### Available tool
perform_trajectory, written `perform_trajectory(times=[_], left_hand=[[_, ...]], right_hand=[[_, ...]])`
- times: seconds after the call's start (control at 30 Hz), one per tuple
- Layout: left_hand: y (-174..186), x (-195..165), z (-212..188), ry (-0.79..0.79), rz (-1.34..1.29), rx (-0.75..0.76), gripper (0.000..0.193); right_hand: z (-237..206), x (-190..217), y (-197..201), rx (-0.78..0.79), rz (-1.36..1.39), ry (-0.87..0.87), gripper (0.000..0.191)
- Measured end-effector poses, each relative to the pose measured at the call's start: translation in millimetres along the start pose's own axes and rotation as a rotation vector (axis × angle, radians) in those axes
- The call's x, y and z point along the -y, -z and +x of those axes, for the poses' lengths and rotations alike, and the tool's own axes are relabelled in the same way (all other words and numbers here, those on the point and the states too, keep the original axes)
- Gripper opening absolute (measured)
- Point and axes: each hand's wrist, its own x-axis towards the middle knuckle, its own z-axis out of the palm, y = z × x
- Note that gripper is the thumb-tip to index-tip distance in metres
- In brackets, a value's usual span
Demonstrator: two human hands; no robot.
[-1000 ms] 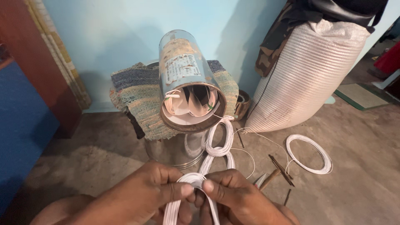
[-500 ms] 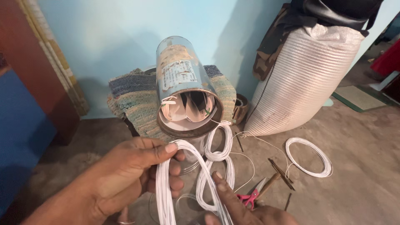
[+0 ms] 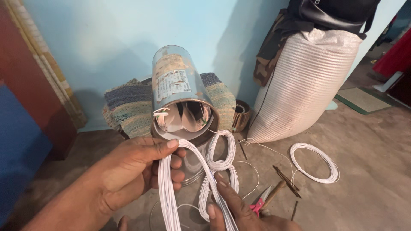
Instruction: The person sits on the floor working on an open cylindrical motor housing. They tie the copper windings with a green wire, tap components with a mallet, insert white insulating strips into the windings, and coil and feed white winding wire into the housing by hand.
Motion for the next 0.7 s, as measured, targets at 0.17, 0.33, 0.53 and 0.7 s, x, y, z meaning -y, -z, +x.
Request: perform_trajectory(times=[0.17, 0.33, 0.53, 0.7], left_hand=[[-3, -4, 2, 0.005, -0.023, -0.026, 0.040], [-4, -5, -3, -0.013, -0.003, -0.019, 0.046], [3, 2, -5, -0.093, -0.004, 0.139, 0.045], [10, 5, -3, -0.107, 0.005, 0.178, 0.042]], right_hand=[[27, 16, -10, -0.467, 0.582, 0.329, 0.038], [27, 40, -6, -0.521, 0.664, 0.078, 0.028], [45, 53, 8, -0.488, 0.746, -0.016, 0.025], [53, 64, 9, -0.592, 0.712, -0.046, 0.025]])
